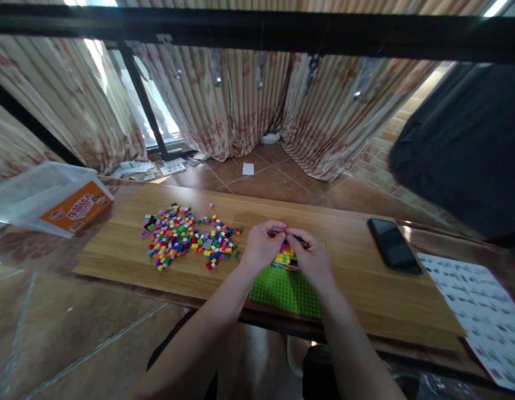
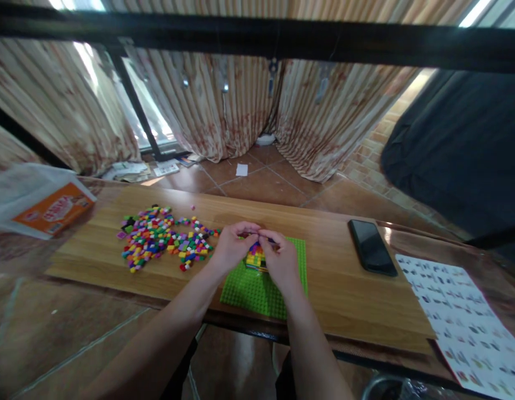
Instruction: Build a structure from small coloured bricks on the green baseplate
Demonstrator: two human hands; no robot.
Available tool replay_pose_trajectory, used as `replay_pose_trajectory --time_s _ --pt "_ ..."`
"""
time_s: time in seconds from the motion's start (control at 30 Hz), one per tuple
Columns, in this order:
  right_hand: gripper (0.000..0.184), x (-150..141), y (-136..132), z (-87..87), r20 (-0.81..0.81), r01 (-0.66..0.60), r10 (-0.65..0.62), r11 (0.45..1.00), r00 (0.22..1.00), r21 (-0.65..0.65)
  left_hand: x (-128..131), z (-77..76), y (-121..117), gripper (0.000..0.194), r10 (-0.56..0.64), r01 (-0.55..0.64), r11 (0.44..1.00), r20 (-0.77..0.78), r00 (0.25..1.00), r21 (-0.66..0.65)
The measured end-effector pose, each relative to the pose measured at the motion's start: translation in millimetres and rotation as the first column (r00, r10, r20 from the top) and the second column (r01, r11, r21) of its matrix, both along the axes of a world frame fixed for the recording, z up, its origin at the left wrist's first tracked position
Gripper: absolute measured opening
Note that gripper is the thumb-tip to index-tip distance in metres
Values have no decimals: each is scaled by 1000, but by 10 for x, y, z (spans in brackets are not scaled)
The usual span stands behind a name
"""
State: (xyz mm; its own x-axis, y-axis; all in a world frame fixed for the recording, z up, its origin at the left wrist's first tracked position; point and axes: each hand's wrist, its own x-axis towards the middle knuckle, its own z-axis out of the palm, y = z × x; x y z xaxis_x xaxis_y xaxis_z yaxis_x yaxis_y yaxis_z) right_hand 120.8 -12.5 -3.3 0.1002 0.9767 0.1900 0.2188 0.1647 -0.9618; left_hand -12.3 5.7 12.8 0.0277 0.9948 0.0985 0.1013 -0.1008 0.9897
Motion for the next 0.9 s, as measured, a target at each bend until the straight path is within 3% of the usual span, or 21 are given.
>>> replay_pose_trajectory --time_s 0.17,0.37,0.53,0.77,0.9 --pt "24 -23 10 -28 -164 75 -91 992 982 -103 6 32 -45 21 17 -16 1000 -53 998 11" --pt "25 -27 -1 -17 -216 67 -96 989 972 -135 7 10 -88 24 17 -9 998 -142 990 56" --pt "28 -34 -20 -4 -155 72 -89 991 984 -110 -62 41 -142 26 3 21 995 -234 972 99" --pt "35 -7 -25 -42 -86 74 -85 989 993 -131 -356 88 -41 23 116 -75 989 -356 927 126" --pt "35 -16 -29 -22 -101 66 -80 989 992 -134 -463 72 6 21 80 -43 992 -344 936 114"
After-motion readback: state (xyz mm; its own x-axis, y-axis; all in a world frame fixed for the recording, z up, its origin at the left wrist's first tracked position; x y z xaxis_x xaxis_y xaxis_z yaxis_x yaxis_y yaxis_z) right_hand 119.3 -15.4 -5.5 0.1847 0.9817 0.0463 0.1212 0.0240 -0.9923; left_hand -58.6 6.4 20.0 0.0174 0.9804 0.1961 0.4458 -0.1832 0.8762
